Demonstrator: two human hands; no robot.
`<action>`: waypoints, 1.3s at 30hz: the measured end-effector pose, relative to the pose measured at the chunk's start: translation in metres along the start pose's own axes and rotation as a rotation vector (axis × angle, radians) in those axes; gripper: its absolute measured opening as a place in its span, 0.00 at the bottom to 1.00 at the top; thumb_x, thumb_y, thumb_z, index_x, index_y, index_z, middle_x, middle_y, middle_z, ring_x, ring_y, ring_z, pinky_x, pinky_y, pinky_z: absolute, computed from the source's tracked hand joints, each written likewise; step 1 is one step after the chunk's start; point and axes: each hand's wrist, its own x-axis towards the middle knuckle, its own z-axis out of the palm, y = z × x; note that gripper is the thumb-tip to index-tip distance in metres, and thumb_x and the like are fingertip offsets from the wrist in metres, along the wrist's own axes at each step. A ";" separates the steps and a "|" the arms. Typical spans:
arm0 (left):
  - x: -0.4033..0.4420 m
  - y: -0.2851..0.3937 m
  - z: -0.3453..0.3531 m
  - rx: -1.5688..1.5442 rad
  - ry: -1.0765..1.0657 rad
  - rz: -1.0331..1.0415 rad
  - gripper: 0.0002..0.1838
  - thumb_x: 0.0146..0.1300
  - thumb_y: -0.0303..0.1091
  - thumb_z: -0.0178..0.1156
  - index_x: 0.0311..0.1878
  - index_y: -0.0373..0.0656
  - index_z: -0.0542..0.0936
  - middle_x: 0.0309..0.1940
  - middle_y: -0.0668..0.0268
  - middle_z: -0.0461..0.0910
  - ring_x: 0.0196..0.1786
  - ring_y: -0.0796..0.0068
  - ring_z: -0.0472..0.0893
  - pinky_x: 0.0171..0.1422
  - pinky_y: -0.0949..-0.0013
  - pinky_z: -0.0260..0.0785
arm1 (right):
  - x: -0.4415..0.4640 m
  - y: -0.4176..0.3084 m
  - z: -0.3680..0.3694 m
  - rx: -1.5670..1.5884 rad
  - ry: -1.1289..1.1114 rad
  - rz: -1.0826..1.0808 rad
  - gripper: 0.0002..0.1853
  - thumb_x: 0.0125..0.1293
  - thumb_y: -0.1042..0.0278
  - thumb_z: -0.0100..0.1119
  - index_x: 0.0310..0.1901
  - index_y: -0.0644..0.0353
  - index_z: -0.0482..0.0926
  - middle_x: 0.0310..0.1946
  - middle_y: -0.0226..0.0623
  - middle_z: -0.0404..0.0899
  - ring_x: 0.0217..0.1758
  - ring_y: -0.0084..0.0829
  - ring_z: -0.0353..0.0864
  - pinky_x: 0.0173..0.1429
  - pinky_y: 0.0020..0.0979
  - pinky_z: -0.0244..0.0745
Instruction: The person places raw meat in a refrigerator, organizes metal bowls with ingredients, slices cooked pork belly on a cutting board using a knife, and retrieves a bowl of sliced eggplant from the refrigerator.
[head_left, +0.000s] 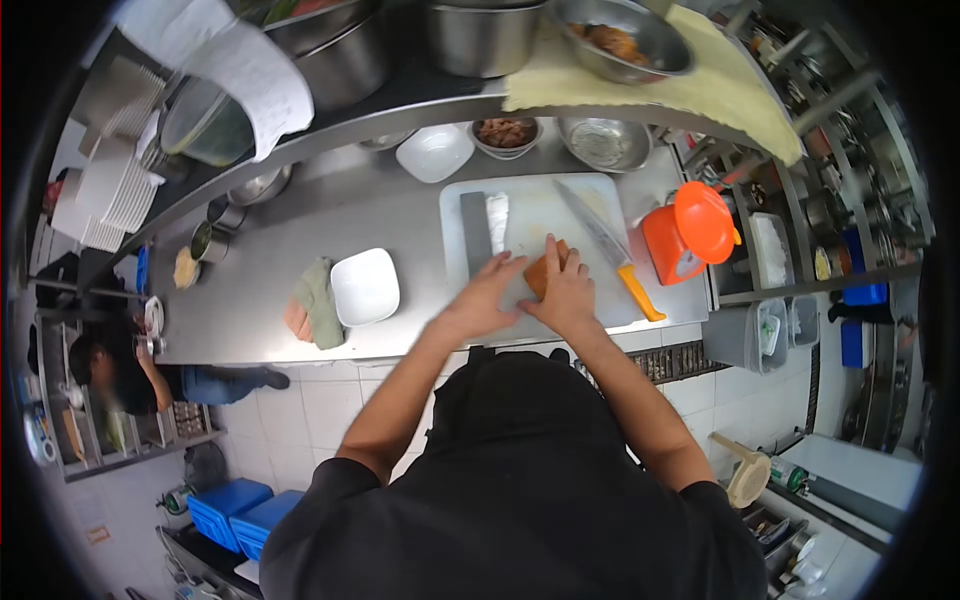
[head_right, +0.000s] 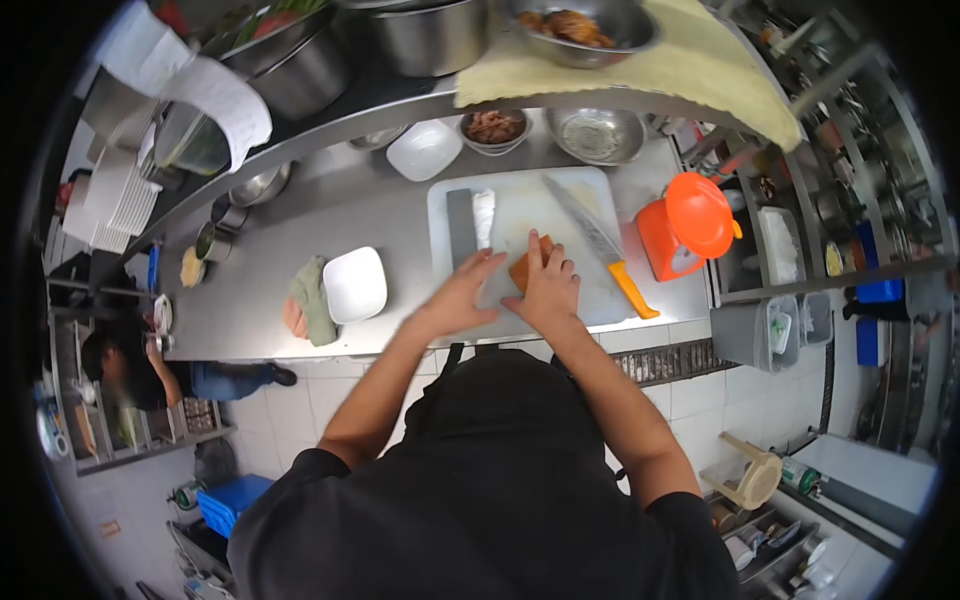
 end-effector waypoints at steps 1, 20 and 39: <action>-0.007 -0.012 -0.020 0.002 0.079 0.011 0.44 0.53 0.38 0.75 0.74 0.44 0.68 0.71 0.45 0.66 0.70 0.50 0.72 0.70 0.58 0.70 | 0.006 -0.002 0.013 -0.021 0.029 0.017 0.61 0.49 0.53 0.76 0.81 0.51 0.46 0.68 0.55 0.62 0.63 0.58 0.71 0.59 0.52 0.75; 0.101 -0.356 -0.219 -0.281 0.712 -0.980 0.28 0.66 0.42 0.61 0.64 0.34 0.74 0.55 0.48 0.82 0.55 0.48 0.83 0.61 0.53 0.75 | 0.140 -0.050 -0.076 0.753 0.029 -0.151 0.50 0.48 0.49 0.76 0.70 0.63 0.64 0.62 0.53 0.73 0.65 0.44 0.74 0.70 0.40 0.69; 0.228 -0.344 -0.301 -0.562 0.686 -0.571 0.21 0.70 0.37 0.55 0.60 0.33 0.75 0.53 0.51 0.82 0.56 0.48 0.82 0.63 0.49 0.75 | 0.094 -0.060 -0.056 0.665 0.640 -0.363 0.31 0.62 0.61 0.68 0.66 0.57 0.72 0.65 0.46 0.70 0.64 0.50 0.73 0.65 0.46 0.74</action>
